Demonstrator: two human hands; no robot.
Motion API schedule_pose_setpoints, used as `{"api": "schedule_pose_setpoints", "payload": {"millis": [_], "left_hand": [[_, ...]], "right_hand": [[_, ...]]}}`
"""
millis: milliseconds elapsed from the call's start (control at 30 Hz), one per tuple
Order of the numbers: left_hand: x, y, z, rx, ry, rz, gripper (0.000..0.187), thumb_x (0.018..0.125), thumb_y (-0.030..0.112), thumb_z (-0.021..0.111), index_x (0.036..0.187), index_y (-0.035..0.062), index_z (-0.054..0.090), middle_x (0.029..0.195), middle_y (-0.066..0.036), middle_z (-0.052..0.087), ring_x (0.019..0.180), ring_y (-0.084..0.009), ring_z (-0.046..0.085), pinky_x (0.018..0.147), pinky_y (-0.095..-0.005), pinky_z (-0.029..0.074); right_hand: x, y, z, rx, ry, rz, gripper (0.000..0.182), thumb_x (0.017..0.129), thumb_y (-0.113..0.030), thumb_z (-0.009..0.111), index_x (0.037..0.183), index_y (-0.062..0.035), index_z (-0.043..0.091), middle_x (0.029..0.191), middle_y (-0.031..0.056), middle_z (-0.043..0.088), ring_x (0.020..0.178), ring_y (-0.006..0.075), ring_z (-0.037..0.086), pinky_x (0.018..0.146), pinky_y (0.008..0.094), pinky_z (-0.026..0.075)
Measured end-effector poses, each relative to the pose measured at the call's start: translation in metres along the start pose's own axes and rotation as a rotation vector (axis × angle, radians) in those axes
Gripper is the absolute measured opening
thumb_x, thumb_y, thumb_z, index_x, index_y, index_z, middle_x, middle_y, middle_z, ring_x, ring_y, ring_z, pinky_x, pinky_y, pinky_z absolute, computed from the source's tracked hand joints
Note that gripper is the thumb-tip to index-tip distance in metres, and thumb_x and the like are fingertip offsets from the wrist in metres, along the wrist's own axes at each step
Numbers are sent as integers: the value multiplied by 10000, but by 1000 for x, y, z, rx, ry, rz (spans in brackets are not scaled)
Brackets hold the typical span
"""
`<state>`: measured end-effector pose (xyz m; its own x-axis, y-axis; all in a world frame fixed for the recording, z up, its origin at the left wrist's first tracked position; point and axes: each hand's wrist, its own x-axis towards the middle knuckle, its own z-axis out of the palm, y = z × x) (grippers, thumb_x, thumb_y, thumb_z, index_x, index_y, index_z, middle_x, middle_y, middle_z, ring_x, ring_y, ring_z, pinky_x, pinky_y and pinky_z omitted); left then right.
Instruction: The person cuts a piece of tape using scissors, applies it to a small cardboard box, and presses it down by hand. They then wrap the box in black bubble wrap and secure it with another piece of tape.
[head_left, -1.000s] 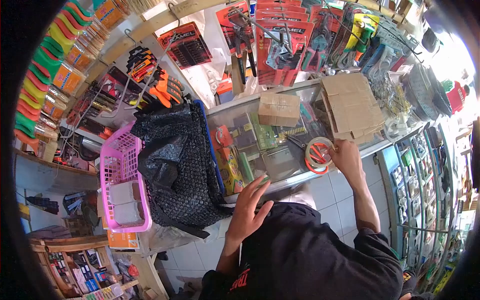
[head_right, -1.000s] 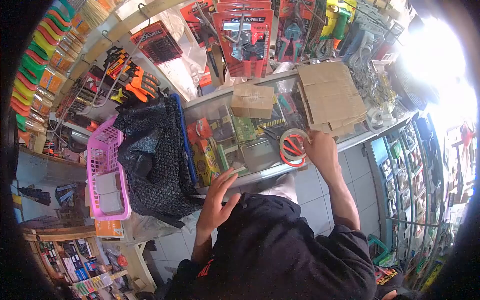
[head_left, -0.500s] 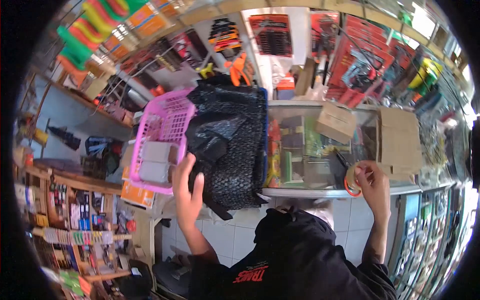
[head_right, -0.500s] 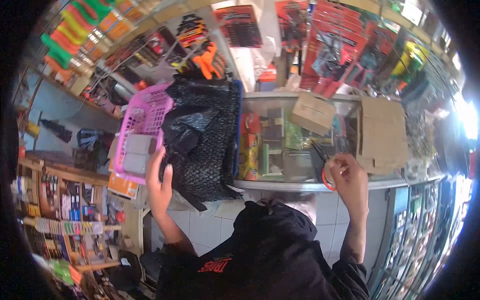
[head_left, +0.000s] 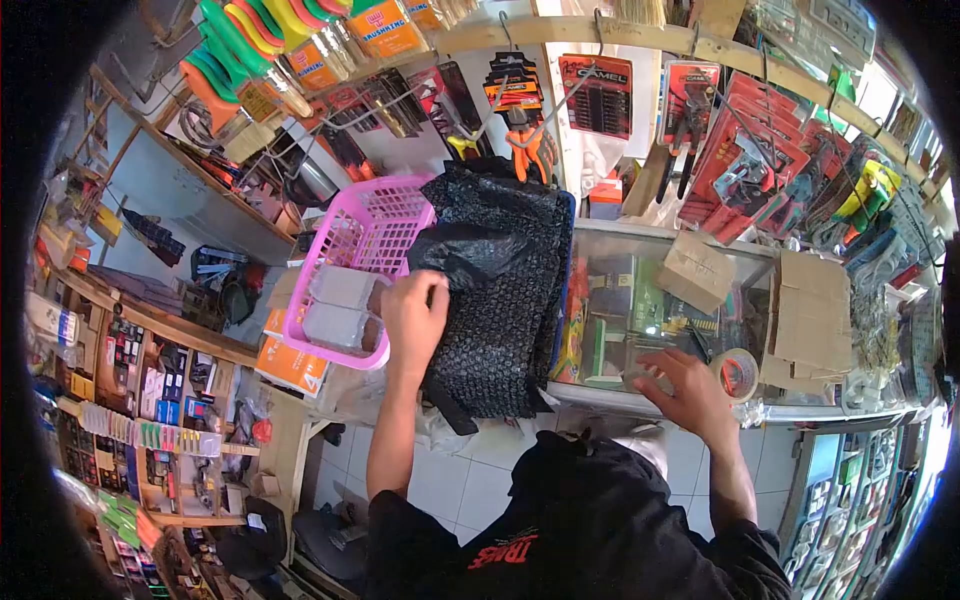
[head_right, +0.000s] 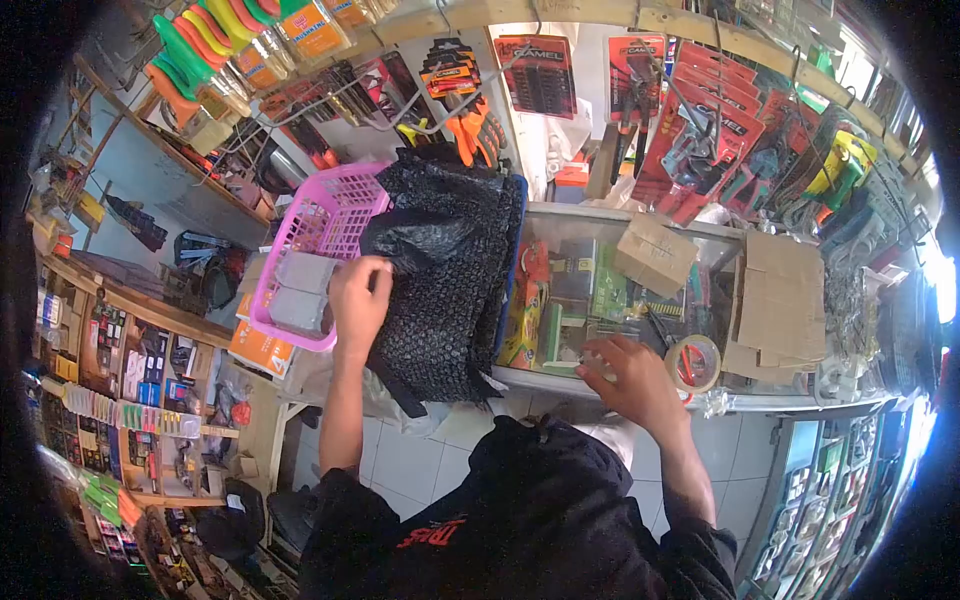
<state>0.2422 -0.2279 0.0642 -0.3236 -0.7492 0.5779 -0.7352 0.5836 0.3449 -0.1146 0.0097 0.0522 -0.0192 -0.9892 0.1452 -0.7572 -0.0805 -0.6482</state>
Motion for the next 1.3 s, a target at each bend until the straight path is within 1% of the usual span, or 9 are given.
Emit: {"api": "schedule_pose_setpoints", "payload": {"millis": [67, 200, 433, 667, 700, 867, 967, 1167, 1300], "left_hand": [[16, -2, 0, -122, 208, -13, 115, 993, 141, 716, 985, 28, 703, 893, -147, 741, 819, -331, 708, 755, -424, 539], [37, -15, 5, -530, 260, -186, 174, 1102, 163, 618, 1122, -10, 627, 983, -4, 627, 854, -69, 555, 747, -284, 490], [60, 13, -16, -599, 286, -203, 186, 1112, 186, 601, 1115, 1, 619, 955, 28, 552, 838, -61, 466, 756, -247, 424], [30, 38, -70, -840, 559, -291, 149, 1110, 212, 612, 1118, 64, 593, 907, 67, 456, 794, -34, 405, 695, -226, 362], [21, 44, -76, -855, 565, -291, 126, 1111, 197, 606, 1124, 73, 593, 901, 68, 463, 778, -29, 401, 683, -223, 356], [8, 43, -104, -738, 674, -256, 58, 1108, 143, 588, 1149, 101, 590, 870, 67, 480, 722, -4, 384, 623, -206, 326], [9, 11, -136, -666, 778, -192, 139, 1137, 146, 531, 1189, 18, 553, 1051, -46, 617, 948, -102, 588, 872, -280, 491], [-1, -16, -136, -305, 537, -75, 119, 1082, 41, 583, 1176, -13, 630, 1090, -79, 659, 960, -131, 629, 877, -300, 525], [28, 31, -137, -290, 358, -66, 95, 1014, 28, 676, 1091, -21, 703, 1007, -81, 735, 934, -150, 680, 875, -305, 542]], "right_hand": [[4, 0, 10, -1, -18, -29, 332, 951, -300, 769, 1186, -69, 732, 1072, 165, 734, 992, 359, 729, 865, 471, 579], [19, -26, 47, 20, 111, -245, 400, 934, -314, 781, 1253, -84, 704, 1194, 168, 705, 1163, 375, 674, 986, 492, 547], [65, -98, 109, 27, 109, -568, 709, 936, -420, 782, 1524, -121, 523, 1598, 291, 389, 1533, 504, 311, 1223, 628, 296], [103, -101, 133, 316, 581, -188, 1102, 836, -392, 904, 1636, -39, 233, 1585, 312, 278, 1408, 471, 392, 1199, 573, 254], [105, -107, 127, 437, 516, -71, 1143, 831, -400, 918, 1641, -42, 195, 1460, 292, 472, 1294, 414, 537, 1141, 523, 375], [113, -95, 119, 959, 78, -50, 313, 957, -107, 808, 1218, 29, 701, 1083, 116, 765, 1010, 121, 665, 892, 345, 552], [96, -72, 91, 996, 83, -87, 289, 944, -50, 806, 1204, 27, 706, 1016, 77, 770, 947, 92, 651, 840, 290, 539], [68, -61, 10, 567, -249, -128, 173, 992, -147, 784, 994, 22, 749, 788, -29, 670, 744, 31, 531, 658, 269, 462], [45, -5, 5, 679, -321, 115, 276, 1034, -216, 747, 893, 13, 684, 705, -70, 463, 697, 59, 441, 610, 295, 394]]}}
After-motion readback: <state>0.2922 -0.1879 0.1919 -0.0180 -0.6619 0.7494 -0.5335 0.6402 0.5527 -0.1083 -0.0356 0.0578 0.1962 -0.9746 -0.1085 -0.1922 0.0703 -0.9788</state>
